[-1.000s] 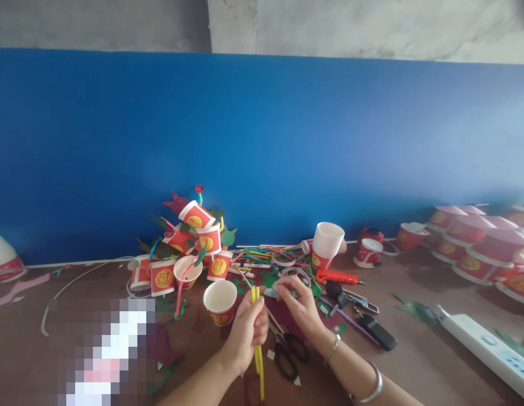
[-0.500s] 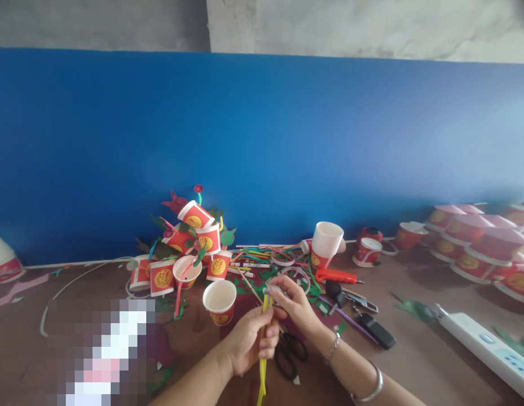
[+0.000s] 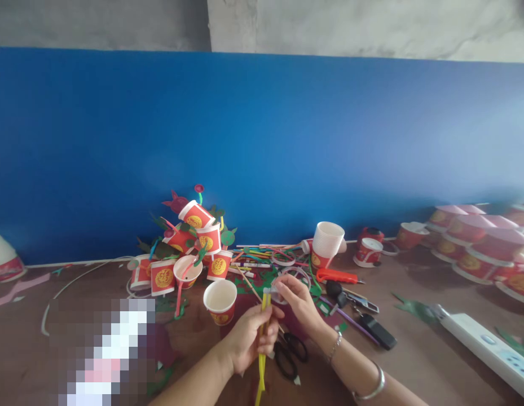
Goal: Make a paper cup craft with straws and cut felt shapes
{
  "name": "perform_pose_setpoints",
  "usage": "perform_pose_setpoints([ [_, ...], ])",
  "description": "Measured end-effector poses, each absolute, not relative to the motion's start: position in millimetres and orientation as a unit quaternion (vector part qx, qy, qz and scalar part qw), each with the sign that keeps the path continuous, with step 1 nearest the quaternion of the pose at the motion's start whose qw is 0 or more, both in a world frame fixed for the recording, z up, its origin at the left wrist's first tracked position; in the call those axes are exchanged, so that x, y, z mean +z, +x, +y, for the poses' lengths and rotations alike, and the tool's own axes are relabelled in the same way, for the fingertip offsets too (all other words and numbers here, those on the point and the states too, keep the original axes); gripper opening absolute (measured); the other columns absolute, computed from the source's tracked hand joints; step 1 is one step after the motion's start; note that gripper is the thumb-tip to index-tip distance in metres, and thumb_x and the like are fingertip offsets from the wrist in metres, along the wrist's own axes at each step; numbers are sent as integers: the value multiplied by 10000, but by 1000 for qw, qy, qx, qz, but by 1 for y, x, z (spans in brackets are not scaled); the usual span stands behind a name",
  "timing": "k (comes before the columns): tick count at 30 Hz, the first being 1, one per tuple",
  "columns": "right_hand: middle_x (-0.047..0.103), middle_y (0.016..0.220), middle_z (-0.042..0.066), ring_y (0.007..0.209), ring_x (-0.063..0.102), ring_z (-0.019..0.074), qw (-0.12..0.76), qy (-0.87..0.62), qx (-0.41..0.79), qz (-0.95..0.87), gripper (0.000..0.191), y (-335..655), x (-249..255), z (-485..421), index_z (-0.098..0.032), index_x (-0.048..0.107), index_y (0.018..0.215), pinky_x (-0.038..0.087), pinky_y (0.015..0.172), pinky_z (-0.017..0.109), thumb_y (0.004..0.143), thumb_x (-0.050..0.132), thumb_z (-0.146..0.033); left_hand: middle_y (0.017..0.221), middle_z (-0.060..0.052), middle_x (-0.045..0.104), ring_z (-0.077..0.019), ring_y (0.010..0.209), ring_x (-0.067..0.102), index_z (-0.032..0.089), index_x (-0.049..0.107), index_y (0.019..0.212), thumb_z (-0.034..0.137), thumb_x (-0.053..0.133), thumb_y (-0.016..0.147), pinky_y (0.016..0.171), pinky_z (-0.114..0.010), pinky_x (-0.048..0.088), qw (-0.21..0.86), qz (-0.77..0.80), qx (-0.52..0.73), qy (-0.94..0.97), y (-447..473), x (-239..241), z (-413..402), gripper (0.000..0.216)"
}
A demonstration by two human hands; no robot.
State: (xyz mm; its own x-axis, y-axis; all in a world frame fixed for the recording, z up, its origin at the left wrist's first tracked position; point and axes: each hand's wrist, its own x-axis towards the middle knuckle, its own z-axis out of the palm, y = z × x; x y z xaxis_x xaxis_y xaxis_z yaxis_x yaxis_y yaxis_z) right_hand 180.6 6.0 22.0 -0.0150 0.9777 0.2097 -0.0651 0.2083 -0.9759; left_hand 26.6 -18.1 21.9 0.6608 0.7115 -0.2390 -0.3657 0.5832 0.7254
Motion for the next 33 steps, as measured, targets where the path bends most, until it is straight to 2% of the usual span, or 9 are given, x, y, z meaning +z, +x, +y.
perform_pose_setpoints([
  [4, 498, 595, -24, 546, 419, 96, 558, -439, 454, -538, 337, 182, 23, 9, -158, 591, 693, 341, 508, 227, 739, 674, -482, 532, 61, 420, -37, 397, 263, 130, 573, 846, 397, 635, 785, 408, -211, 116, 848, 261, 322, 330, 28, 20, -17, 281],
  [9, 584, 676, 12, 638, 516, 137, 529, -468, 416, -573, 300, 179, 26, 8, -159, 623, 716, 423, 590, 254, 739, 665, -454, 545, 46, 451, -44, 390, 300, 129, 583, 850, 386, 613, 806, 385, -216, 157, 875, 219, 271, 335, 26, 19, -18, 263],
  [13, 599, 691, 9, 652, 530, 138, 480, -459, 422, -617, 245, 180, 27, 6, -161, 646, 769, 424, 603, 252, 747, 661, -405, 527, 51, 444, -46, 374, 271, 137, 584, 855, 385, 603, 814, 366, -213, 139, 893, 190, 229, 339, 22, 17, -18, 252],
  [17, 598, 712, 12, 675, 531, 139, 470, -457, 419, -629, 235, 181, 26, 6, -158, 649, 790, 418, 610, 248, 755, 657, -390, 516, 56, 432, -46, 369, 241, 146, 567, 841, 388, 610, 806, 362, -212, 100, 898, 183, 219, 334, 21, 18, -18, 249],
  [24, 475, 551, -37, 493, 414, 86, 514, -460, 464, -556, 351, 183, 26, 11, -160, 554, 668, 331, 480, 219, 755, 614, -495, 496, 84, 395, -28, 380, 196, 156, 514, 808, 443, 678, 735, 392, -209, 57, 859, 258, 282, 341, 25, 20, -15, 338],
  [26, 474, 535, -38, 480, 407, 83, 501, -474, 443, -572, 318, 184, 30, 10, -159, 548, 639, 318, 467, 214, 750, 618, -448, 487, 94, 387, -21, 378, 182, 163, 495, 798, 489, 704, 686, 402, -211, 41, 841, 290, 296, 348, 27, 18, -14, 403],
  [33, 612, 514, 3, 527, 554, 130, 387, -480, 387, -686, 214, 181, 47, -2, -158, 587, 616, 417, 574, 239, 797, 546, -264, 476, 100, 397, -12, 373, 177, 179, 448, 765, 618, 708, 590, 427, -227, 18, 813, 344, 297, 365, 33, 15, -14, 539],
])
